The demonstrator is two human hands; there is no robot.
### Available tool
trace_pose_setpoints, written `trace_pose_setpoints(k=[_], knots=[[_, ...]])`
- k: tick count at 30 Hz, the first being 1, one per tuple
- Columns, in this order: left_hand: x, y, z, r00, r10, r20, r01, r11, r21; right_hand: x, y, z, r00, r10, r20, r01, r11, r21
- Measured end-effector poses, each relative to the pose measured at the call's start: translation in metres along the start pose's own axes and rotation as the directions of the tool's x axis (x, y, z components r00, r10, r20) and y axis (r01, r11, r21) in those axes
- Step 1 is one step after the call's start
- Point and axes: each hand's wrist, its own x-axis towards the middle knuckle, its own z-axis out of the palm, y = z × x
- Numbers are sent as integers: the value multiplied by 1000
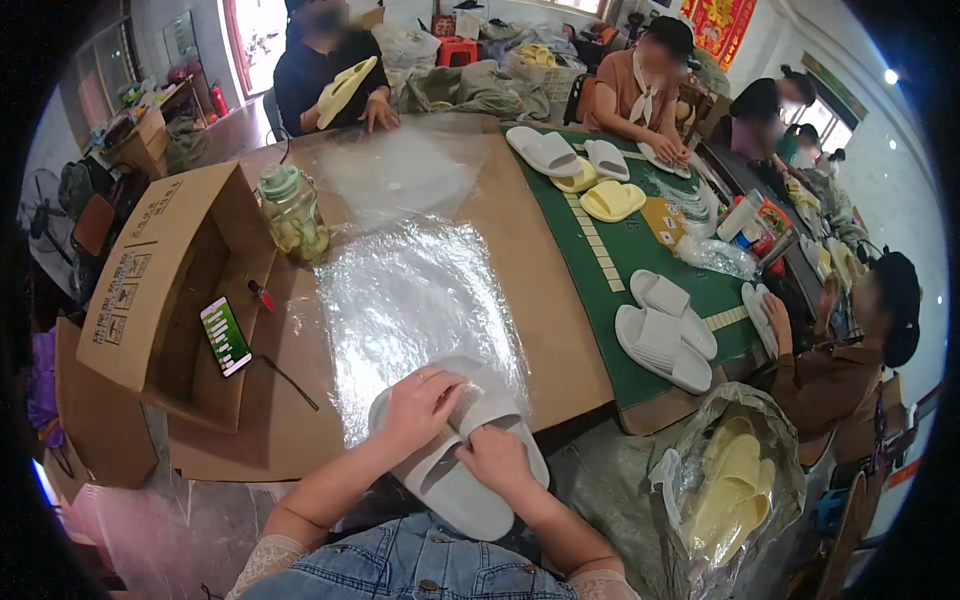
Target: The person wraps pairs of slippers in bubble wrap and places them into a large sack. They handle yellow, pink, and white slippers, picking them up from the table, wrapping them, and depositing them into the sack repeatedly.
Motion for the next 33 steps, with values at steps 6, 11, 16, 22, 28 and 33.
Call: trace_pose_setpoints(k=[6, 11, 16, 22, 28, 33], knots=[[-3, 12, -2, 958, 113, 265, -90, 991, -98, 5, -7, 9, 994, 105, -18, -104, 993, 51], [-16, 23, 4, 965, 167, 200, -140, 980, -144, 33, 10, 20, 940, -77, -331, 169, 951, 259], [-19, 40, -2, 945, 140, 296, -77, 974, -215, 61, -11, 21, 965, 92, -247, -84, 995, 43], [-22, 53, -5, 949, 197, 247, -114, 943, -312, 125, -35, -4, 934, 301, -191, -287, 953, 96], [-15, 21, -16, 930, 109, 351, 52, 906, -419, 147, -21, 23, 958, 221, -184, -213, 975, 61], [7, -37, -45, 991, 106, 83, -106, 994, -14, 72, 0, -2, 930, -199, -308, 273, 937, 217]])
